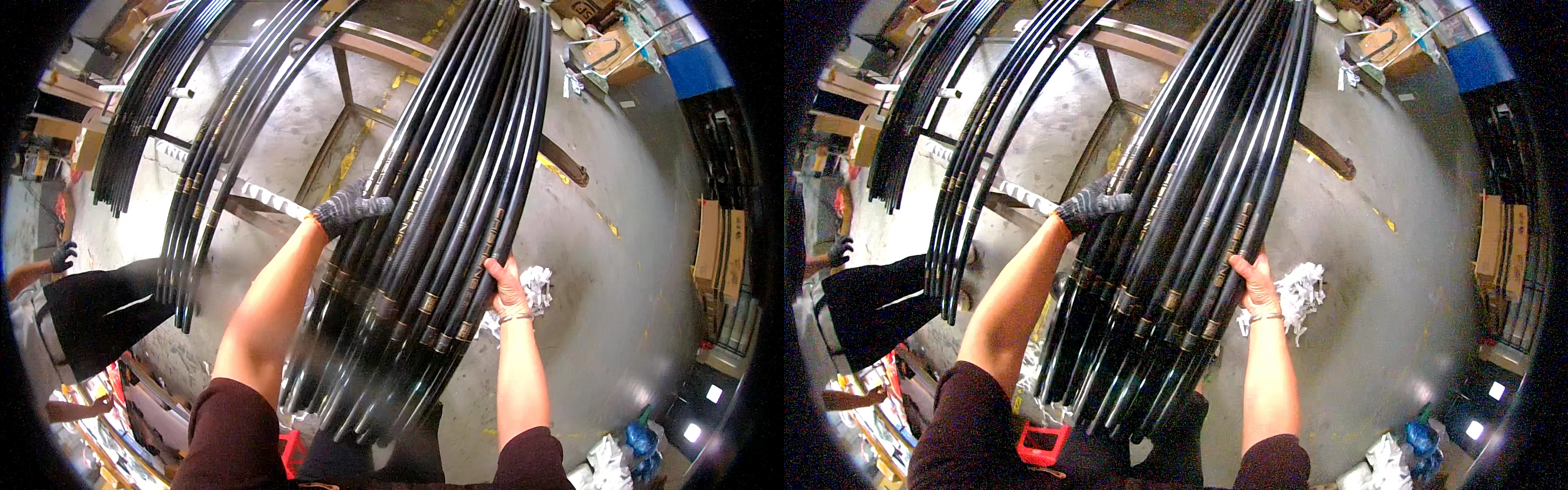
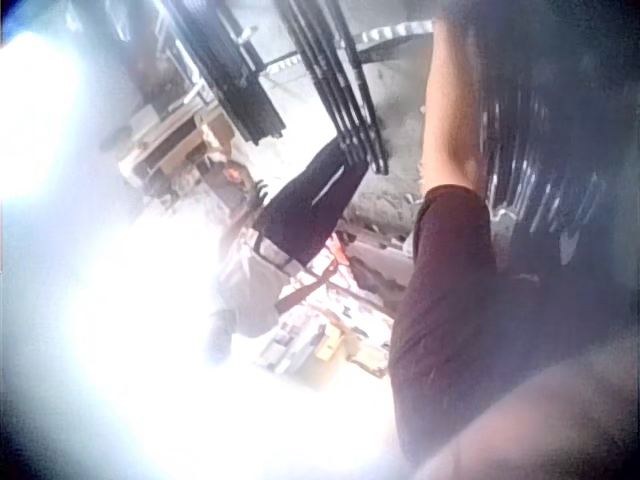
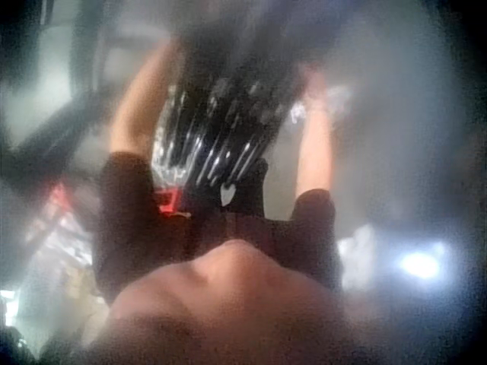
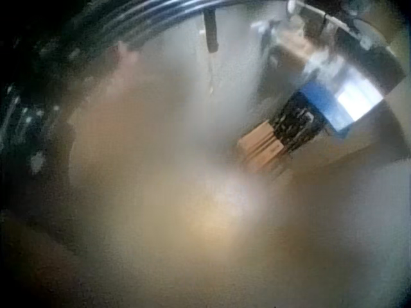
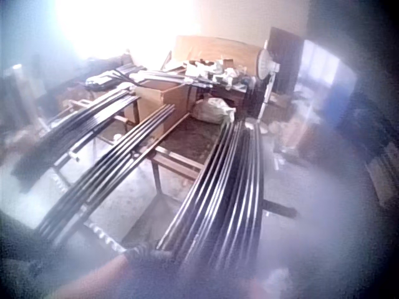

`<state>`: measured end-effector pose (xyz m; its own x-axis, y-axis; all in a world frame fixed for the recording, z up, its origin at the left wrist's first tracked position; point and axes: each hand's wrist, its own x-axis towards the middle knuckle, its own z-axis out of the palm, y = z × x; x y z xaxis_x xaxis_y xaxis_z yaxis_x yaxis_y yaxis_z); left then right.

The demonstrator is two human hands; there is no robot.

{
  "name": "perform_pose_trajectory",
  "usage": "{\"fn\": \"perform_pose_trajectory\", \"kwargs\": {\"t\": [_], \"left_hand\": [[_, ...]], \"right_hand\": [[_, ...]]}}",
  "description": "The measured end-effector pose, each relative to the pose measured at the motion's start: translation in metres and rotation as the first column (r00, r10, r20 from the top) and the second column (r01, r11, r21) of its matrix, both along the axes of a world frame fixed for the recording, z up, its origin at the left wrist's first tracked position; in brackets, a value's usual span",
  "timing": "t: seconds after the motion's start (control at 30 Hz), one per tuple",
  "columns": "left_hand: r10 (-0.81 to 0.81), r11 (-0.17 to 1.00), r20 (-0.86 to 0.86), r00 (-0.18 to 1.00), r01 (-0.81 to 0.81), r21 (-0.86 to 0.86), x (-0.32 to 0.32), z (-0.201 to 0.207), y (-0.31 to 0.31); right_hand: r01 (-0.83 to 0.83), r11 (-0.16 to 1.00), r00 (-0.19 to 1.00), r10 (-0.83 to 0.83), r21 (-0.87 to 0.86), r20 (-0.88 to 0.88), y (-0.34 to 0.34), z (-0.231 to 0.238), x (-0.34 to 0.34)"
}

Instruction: The person applies pieces of tape to long metal poles, wrapping the tape around the shaft near the handle or end, and then places each pole back onto a rack with other poles.

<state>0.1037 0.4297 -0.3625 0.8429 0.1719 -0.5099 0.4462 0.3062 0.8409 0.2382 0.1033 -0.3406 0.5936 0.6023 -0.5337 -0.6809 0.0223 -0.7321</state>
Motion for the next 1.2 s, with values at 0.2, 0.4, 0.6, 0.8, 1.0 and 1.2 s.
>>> {"fn": "perform_pose_trajectory", "kwargs": {"t": [0.2, 0.4, 0.6, 0.8, 1.0, 1.2], "left_hand": [[0.079, 0.935, 0.228, 0.971, 0.007, -0.355, 0.009, 0.005, -0.017], [0.019, 0.969, 0.236, 0.972, 0.040, -0.245, 0.012, -0.003, -0.015], [0.023, 0.970, 0.336, 0.941, 0.061, -0.236, 0.017, -0.004, -0.017], [0.101, 0.968, 0.368, 0.924, -0.006, -0.251, 0.000, 0.032, 0.002], [0.026, 0.998, 0.363, 0.931, -0.003, -0.064, -0.015, 0.042, 0.056], [0.030, 0.992, 0.345, 0.938, 0.015, -0.128, -0.027, 0.033, 0.067]], "right_hand": [[0.071, 0.997, 0.990, -0.069, 0.005, -0.124, 0.005, -0.029, -0.007], [0.073, 0.981, 0.983, -0.040, 0.180, -0.178, 0.027, -0.047, -0.020], [0.044, 0.988, 0.996, -0.033, 0.151, -0.078, 0.043, -0.020, -0.023], [0.015, 0.989, 0.999, -0.007, 0.147, -0.054, 0.062, -0.001, -0.034], [0.026, 0.988, 0.997, -0.015, 0.152, -0.074, 0.104, -0.005, -0.049], [-0.062, 0.985, 0.996, 0.072, 0.162, -0.054, 0.124, -0.024, -0.052]]}}
